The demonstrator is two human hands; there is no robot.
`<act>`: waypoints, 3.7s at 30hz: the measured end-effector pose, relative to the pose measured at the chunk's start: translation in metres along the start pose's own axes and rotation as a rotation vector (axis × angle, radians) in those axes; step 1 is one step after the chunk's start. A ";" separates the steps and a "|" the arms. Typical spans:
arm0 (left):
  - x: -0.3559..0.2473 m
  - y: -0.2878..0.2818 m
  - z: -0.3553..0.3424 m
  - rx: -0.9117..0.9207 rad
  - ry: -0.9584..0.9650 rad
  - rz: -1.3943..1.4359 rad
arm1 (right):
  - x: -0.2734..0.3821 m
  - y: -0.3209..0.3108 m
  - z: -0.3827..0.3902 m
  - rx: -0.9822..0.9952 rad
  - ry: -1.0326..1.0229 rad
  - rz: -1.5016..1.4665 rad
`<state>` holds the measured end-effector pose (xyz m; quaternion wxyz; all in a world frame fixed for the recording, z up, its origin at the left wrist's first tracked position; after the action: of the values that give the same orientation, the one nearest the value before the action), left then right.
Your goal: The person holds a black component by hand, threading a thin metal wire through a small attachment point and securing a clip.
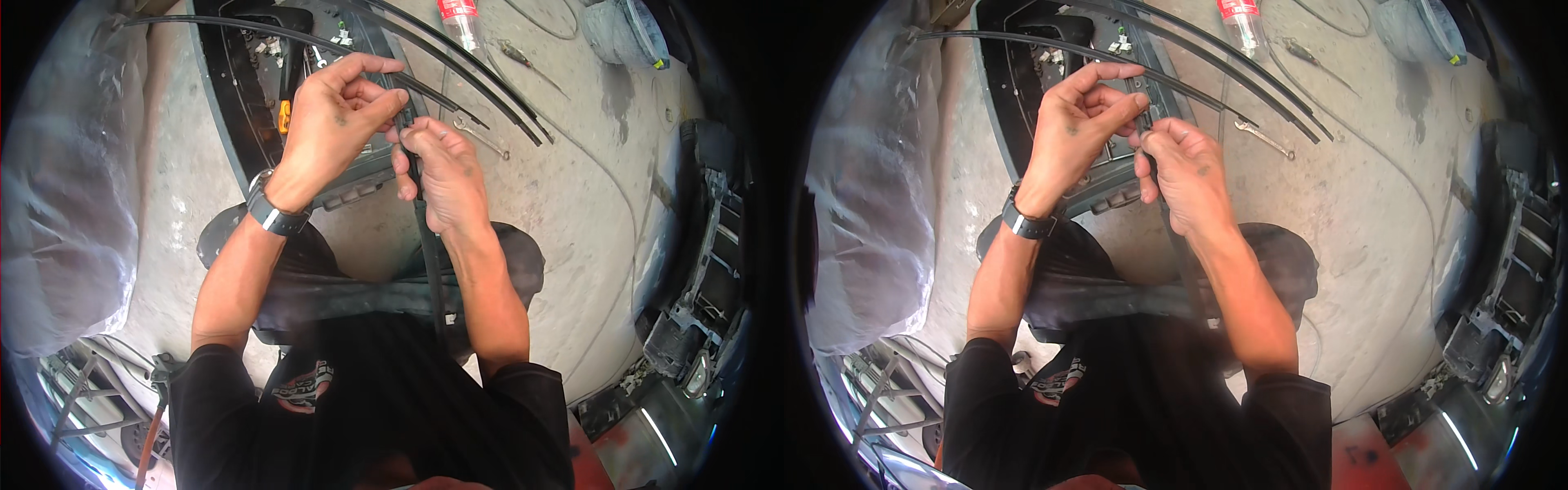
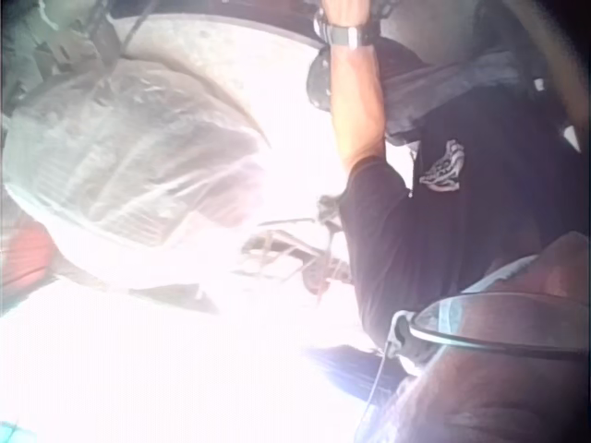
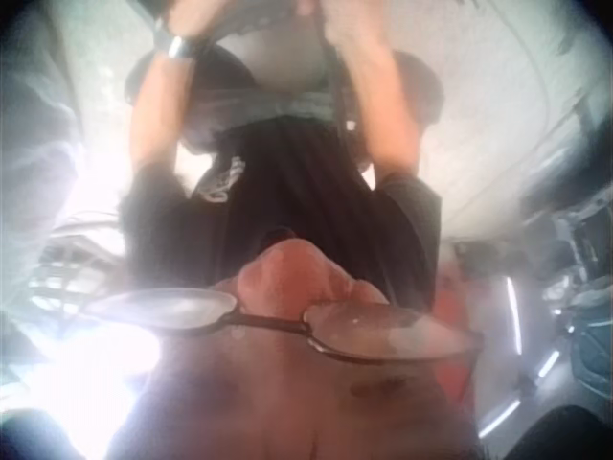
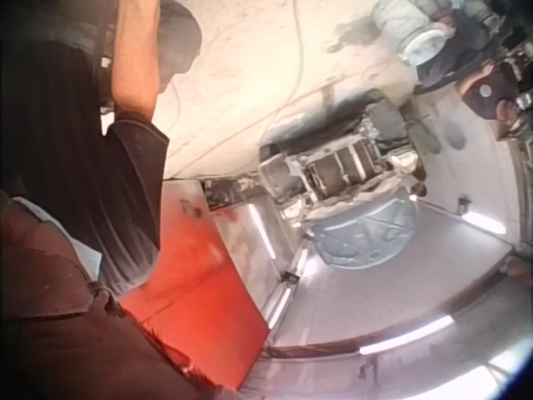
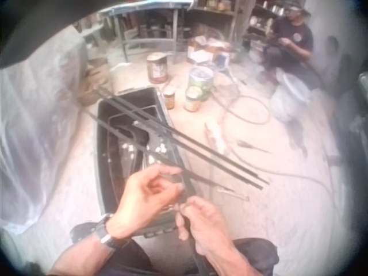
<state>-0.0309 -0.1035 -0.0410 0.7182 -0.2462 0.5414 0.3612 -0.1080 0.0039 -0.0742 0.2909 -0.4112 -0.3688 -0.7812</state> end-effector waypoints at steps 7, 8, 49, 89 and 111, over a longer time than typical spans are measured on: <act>0.007 0.006 -0.001 0.035 -0.055 0.049 | -0.003 -0.003 0.000 0.007 0.014 0.035; 0.008 0.005 -0.001 0.035 -0.058 0.057 | -0.004 -0.003 -0.001 0.008 0.015 0.035; 0.023 0.031 0.006 0.172 -0.248 0.462 | 0.051 -0.007 0.004 -0.004 -0.211 0.389; 0.039 0.049 0.009 0.315 -0.311 0.365 | 0.105 0.011 -0.041 0.391 -0.413 0.676; 0.058 0.075 0.022 0.387 -0.436 0.687 | 0.082 -0.016 -0.034 0.425 -0.302 0.790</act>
<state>-0.0677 -0.0266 -0.0871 0.6868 0.1687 0.4854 0.5140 -0.1749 -0.0267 -0.0228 0.5864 -0.5606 -0.3740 -0.4494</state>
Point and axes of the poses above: each hand's wrist, its own z-axis away from the middle knuckle, its own y-axis out of the palm, x = y × z, the point moved 10 cm from there along -z, towards the middle knuckle, and after that the axes turned 9 degrees about -y, right-handed, at the moved point
